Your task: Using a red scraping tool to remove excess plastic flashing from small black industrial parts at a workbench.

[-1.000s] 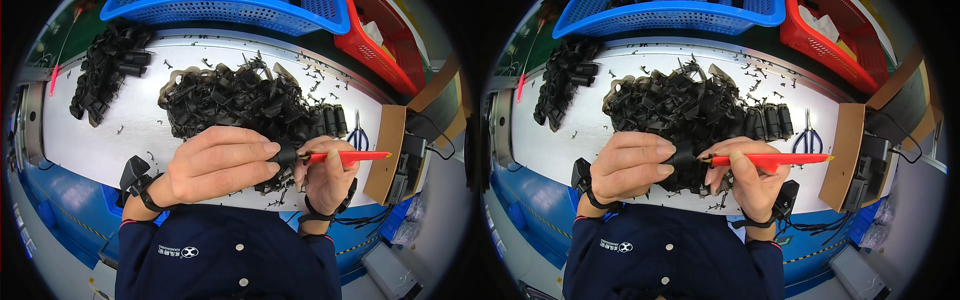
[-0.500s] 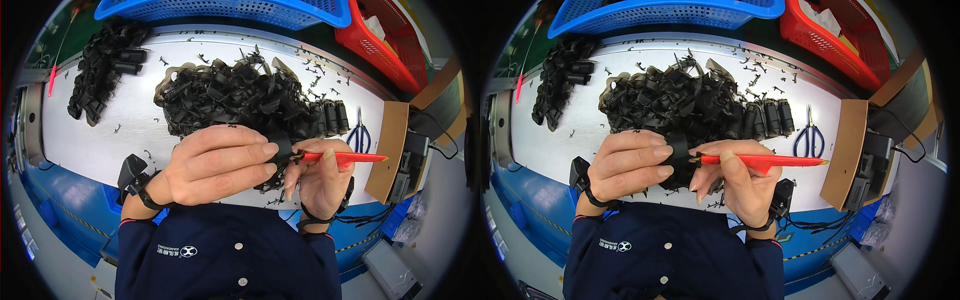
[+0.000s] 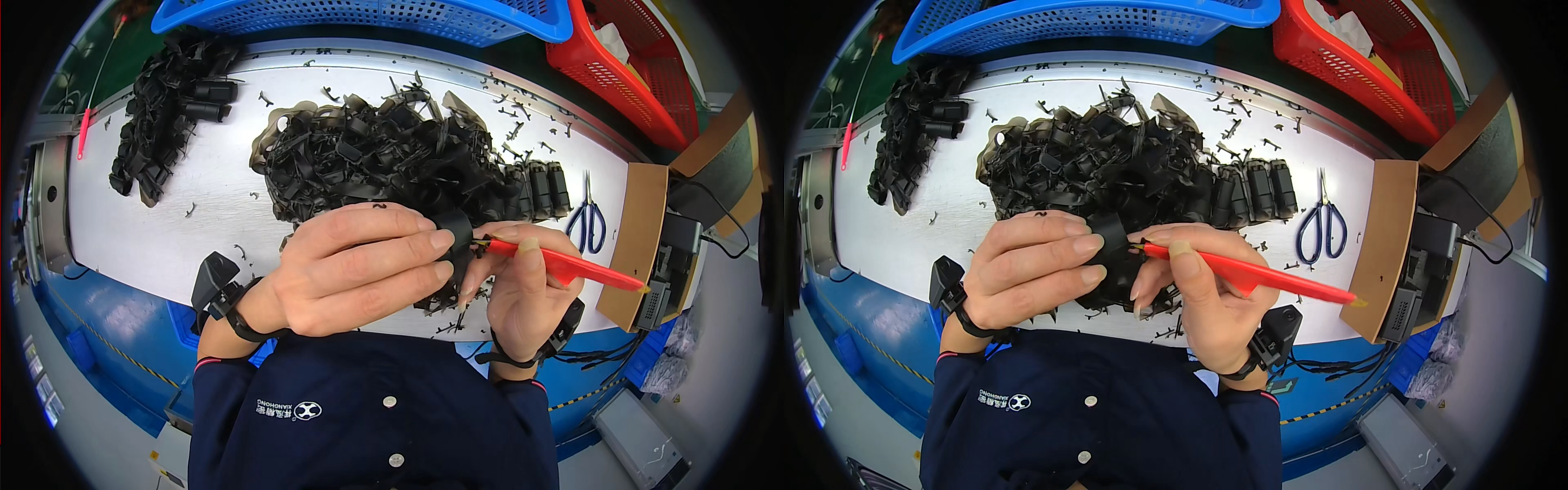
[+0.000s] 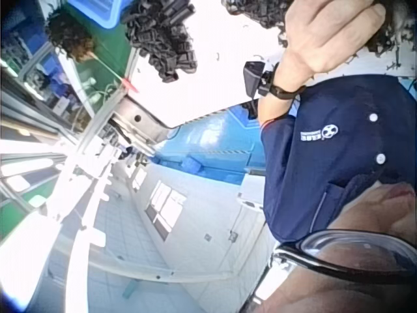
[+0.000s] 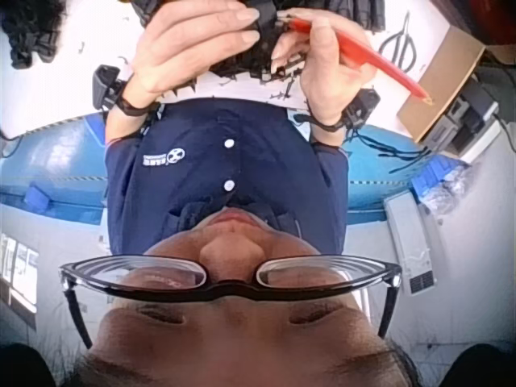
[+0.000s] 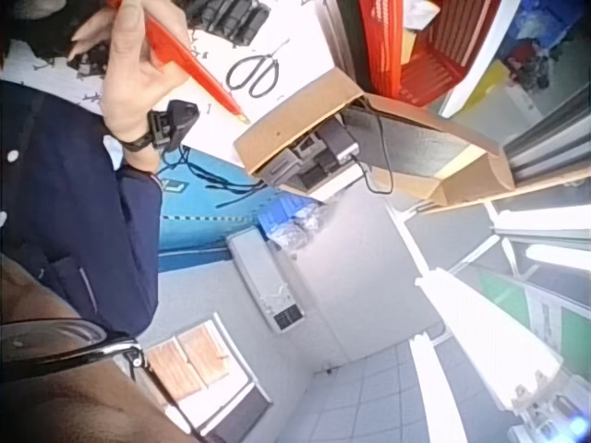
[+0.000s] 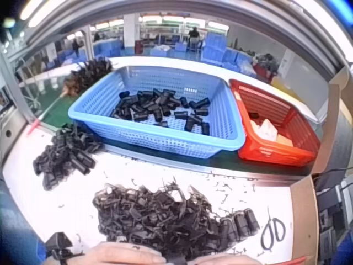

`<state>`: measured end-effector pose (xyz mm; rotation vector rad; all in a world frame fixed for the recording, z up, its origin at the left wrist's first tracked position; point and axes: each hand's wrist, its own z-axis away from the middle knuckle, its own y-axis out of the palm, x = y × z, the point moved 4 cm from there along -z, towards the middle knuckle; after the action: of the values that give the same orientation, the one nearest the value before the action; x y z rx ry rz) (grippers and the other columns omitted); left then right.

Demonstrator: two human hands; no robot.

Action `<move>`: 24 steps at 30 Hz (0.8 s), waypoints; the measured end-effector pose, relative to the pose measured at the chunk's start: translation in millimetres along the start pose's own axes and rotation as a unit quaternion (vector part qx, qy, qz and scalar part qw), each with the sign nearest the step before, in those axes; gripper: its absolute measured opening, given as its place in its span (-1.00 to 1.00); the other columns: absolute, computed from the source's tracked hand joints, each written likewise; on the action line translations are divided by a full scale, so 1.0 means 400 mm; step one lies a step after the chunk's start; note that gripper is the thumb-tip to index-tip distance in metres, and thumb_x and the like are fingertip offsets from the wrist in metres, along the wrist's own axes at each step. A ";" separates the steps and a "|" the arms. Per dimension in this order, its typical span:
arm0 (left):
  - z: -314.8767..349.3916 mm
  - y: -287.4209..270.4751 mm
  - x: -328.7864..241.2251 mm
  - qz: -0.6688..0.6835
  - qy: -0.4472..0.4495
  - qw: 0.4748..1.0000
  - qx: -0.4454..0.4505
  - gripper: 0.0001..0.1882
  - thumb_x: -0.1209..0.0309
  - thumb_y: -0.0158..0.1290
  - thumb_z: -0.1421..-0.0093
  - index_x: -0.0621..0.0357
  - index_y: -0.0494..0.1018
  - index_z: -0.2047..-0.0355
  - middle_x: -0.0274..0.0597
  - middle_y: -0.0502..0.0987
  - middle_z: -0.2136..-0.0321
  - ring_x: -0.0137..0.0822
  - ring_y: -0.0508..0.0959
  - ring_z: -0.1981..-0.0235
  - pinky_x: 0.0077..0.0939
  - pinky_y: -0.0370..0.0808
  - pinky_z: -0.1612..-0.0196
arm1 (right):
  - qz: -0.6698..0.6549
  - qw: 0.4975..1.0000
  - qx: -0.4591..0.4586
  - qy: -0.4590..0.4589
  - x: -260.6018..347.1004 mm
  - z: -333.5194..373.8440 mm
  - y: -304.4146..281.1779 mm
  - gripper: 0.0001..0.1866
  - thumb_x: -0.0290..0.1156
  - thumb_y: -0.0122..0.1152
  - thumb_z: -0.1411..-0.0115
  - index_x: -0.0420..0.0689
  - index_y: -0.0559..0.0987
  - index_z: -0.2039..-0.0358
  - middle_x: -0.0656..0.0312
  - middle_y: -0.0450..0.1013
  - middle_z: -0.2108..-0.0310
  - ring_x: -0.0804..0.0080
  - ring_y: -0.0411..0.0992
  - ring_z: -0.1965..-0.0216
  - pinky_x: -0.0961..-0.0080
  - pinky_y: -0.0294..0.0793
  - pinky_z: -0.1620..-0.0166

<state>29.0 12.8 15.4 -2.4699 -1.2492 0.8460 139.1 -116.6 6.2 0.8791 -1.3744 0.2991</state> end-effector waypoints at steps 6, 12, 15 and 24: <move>0.001 0.009 -0.002 -0.025 0.020 0.999 0.007 -0.80 0.59 0.20 0.21 0.30 0.53 0.48 -0.07 0.54 0.35 -0.20 0.54 0.34 -0.47 0.58 0.32 | 0.348 0.921 0.009 -0.176 0.011 0.005 0.024 -0.83 -0.71 0.14 -0.04 -0.35 0.51 0.30 -0.08 0.48 0.33 0.40 0.50 0.47 0.58 0.52 0.42; 0.005 -0.010 -0.010 0.034 -0.017 0.999 -0.017 -0.73 0.59 0.21 0.20 0.27 0.52 0.38 -0.07 0.53 0.31 -0.21 0.52 0.31 -0.50 0.57 0.29 | 0.280 0.952 -0.024 -0.122 -0.009 -0.015 0.000 -0.81 -0.72 0.17 -0.01 -0.31 0.54 0.30 -0.02 0.49 0.32 0.40 0.49 0.45 0.59 0.49 0.43; 0.004 -0.020 -0.006 0.052 -0.031 0.998 -0.032 -0.69 0.59 0.22 0.19 0.25 0.51 0.34 -0.08 0.53 0.30 -0.23 0.51 0.30 -0.53 0.56 0.30 | 0.211 0.969 -0.007 -0.128 0.006 -0.011 -0.010 -0.86 -0.61 0.17 -0.05 -0.30 0.56 0.33 0.01 0.47 0.37 0.45 0.42 0.46 0.63 0.40 0.45; 0.001 -0.019 0.007 0.093 -0.141 0.984 -0.064 -0.59 0.58 0.30 0.22 0.27 0.46 0.29 -0.06 0.53 0.35 -0.26 0.56 0.39 -0.54 0.51 0.40 | 0.126 0.974 0.122 -0.144 0.003 -0.027 0.008 -0.83 -0.41 0.17 -0.08 -0.27 0.58 0.43 -0.01 0.41 0.26 0.37 0.39 0.38 0.57 0.37 0.34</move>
<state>25.1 19.6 17.6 -2.6730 -1.2042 1.2374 144.9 -107.2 9.0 0.9790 -1.7493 0.5619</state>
